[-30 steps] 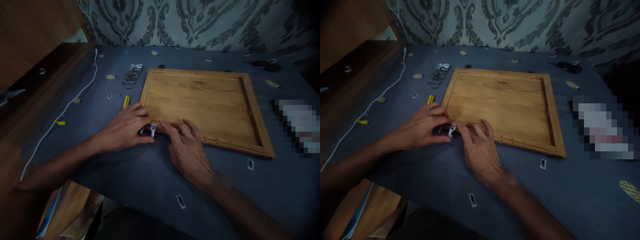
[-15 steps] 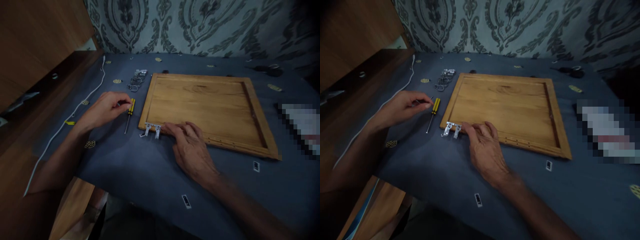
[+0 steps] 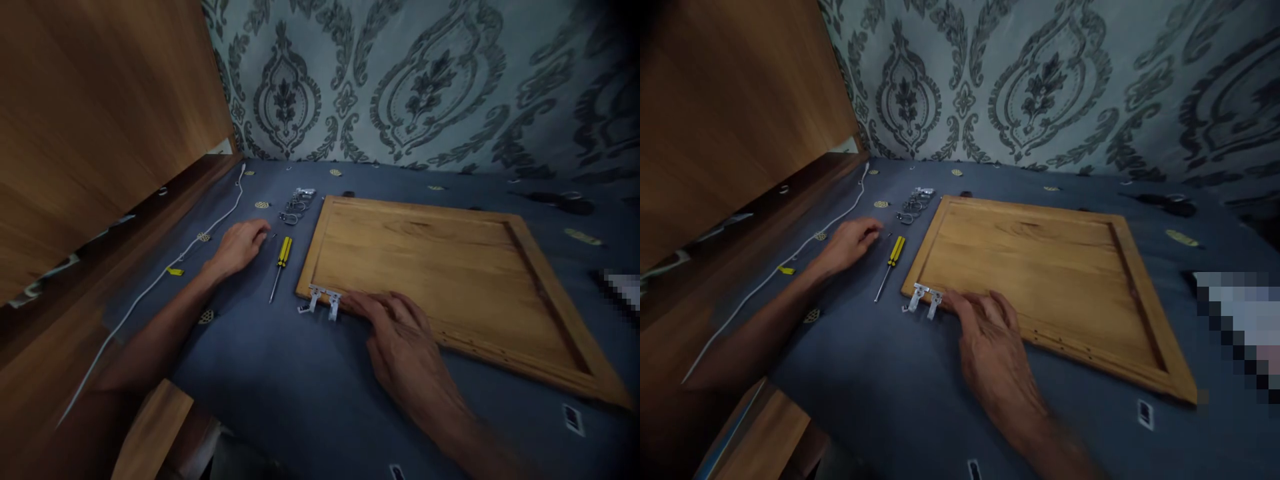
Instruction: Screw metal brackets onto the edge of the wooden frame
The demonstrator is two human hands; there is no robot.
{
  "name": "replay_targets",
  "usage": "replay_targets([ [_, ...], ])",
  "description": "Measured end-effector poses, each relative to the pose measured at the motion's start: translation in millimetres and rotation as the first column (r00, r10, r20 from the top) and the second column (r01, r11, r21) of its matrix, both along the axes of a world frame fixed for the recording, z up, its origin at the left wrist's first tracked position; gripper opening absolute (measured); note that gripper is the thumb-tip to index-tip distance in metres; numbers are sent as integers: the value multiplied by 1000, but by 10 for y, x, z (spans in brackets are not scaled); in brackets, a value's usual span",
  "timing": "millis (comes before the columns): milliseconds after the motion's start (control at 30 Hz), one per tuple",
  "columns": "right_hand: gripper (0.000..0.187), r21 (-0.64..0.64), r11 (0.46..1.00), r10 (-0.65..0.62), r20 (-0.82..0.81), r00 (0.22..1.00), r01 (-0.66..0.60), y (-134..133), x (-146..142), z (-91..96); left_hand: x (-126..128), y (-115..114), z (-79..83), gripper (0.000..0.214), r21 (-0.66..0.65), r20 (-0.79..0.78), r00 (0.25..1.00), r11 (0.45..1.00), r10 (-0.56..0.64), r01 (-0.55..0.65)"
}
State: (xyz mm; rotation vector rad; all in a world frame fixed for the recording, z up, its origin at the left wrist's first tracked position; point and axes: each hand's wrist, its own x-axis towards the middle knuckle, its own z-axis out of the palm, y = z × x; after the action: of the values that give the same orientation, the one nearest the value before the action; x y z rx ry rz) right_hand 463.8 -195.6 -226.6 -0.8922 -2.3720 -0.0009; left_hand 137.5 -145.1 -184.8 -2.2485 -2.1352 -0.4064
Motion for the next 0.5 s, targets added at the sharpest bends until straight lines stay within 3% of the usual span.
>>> replay_targets([
  [200, 60, -51, 999, 17, 11, 1000, -16, -28, -2, 68, 73, 95, -96, 36, -22, -42, 999, 1000, -13, 12],
  [367, 60, -129, 991, 16, 22, 1000, -13, -52, -12, 72, 133, 113, -44, 35, -75, -115, 992, 996, -52, 44],
  [500, 58, -120, 993, 19, 3, 1000, -18, -46, -11, 78, 146, 100, -10, 33, -87, -158, 987, 996, -36, 23],
])
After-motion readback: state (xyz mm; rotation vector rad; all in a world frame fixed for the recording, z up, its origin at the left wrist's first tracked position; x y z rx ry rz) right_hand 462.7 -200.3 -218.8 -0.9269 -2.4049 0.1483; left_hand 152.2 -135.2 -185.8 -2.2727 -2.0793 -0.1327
